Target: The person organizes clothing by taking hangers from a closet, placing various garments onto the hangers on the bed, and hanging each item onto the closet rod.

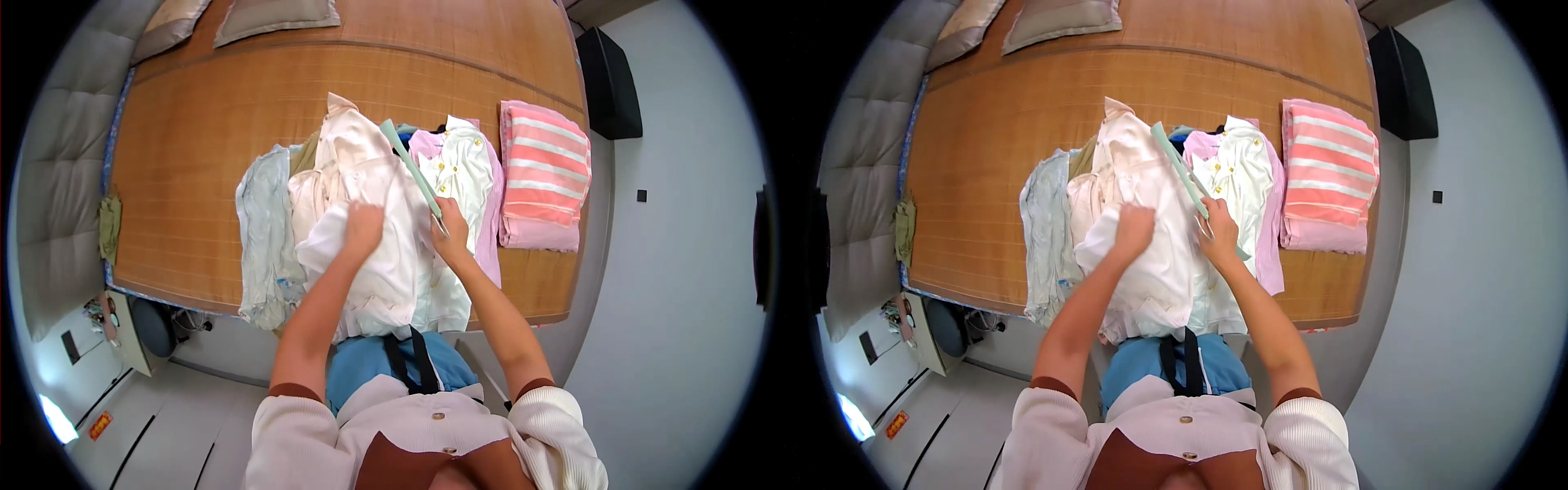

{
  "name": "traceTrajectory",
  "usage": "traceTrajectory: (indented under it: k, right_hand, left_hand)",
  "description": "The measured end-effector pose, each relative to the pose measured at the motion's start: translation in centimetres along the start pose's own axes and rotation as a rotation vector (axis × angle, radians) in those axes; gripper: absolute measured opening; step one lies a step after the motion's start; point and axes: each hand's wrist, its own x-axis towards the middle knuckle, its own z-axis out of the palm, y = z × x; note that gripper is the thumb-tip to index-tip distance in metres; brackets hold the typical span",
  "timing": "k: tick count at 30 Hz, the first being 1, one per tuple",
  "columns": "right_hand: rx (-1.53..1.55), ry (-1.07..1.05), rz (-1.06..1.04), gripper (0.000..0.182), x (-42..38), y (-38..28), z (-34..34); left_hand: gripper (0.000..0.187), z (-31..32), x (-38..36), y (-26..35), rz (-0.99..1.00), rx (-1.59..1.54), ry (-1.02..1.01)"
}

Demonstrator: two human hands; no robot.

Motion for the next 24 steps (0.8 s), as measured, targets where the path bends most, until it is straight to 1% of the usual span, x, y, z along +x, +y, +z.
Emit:
traceTrajectory:
  k: [2,4,5,8,9,12,15,17,18,19,22,23,24]
  right_hand:
    - [-0.026,-0.060,0.033,0.038,1.3,-0.9,0.2]
    - [-0.010,-0.094,0.064,0.043,2.2,-1.9,1.3]
    - [-0.004,-0.116,0.078,0.046,2.2,-2.3,2.0]
    - [-0.123,-0.337,0.083,0.049,1.1,-2.6,3.9]
    - [-0.102,-0.381,0.051,0.037,0.4,-3.3,3.6]
    - [-0.280,-0.540,0.097,0.021,-1.8,-1.6,4.5]
    - [-0.304,-0.360,0.082,0.013,-5.1,-0.4,2.0]
    - [-0.301,-0.316,0.074,0.011,-7.2,1.3,0.2]
    - [-0.301,-0.295,0.071,0.011,-8.1,2.0,-0.6]
    - [-0.318,-0.326,0.091,0.013,-8.8,2.2,-1.5]
    - [-0.331,-0.347,0.154,0.020,-10.8,3.4,-2.3]
    - [-0.289,-0.340,0.129,0.019,-11.4,3.7,-2.4]
    - [-0.225,-0.257,0.110,0.020,-11.8,3.6,-2.8]
  left_hand:
    - [0.009,2.5,-2.6,1.4,0.142,-0.080,0.141]
    - [0.008,1.1,-5.9,4.0,0.256,-0.145,0.262]
    - [0.008,0.8,-7.2,5.0,0.280,-0.164,0.269]
    - [0.007,0.6,-10.4,7.0,0.319,-0.203,0.293]
    - [0.008,-0.1,-11.2,7.3,0.329,-0.212,0.302]
    - [0.017,-2.0,-13.7,7.8,0.152,-0.280,0.143]
    - [0.024,-0.8,-15.5,5.8,-0.271,-0.214,-0.024]
    - [0.024,1.2,-16.5,3.1,-0.474,-0.247,0.075]
    - [0.024,3.1,-16.9,1.3,-0.510,-0.228,0.120]
    - [0.024,4.6,-17.2,0.0,-0.546,-0.211,0.164]
    - [0.018,5.0,-17.0,-0.9,-0.661,-0.191,0.160]
    - [0.013,5.1,-17.0,-1.0,-0.654,-0.178,0.222]
    - [0.013,5.0,-16.9,-1.0,-0.652,-0.165,0.243]
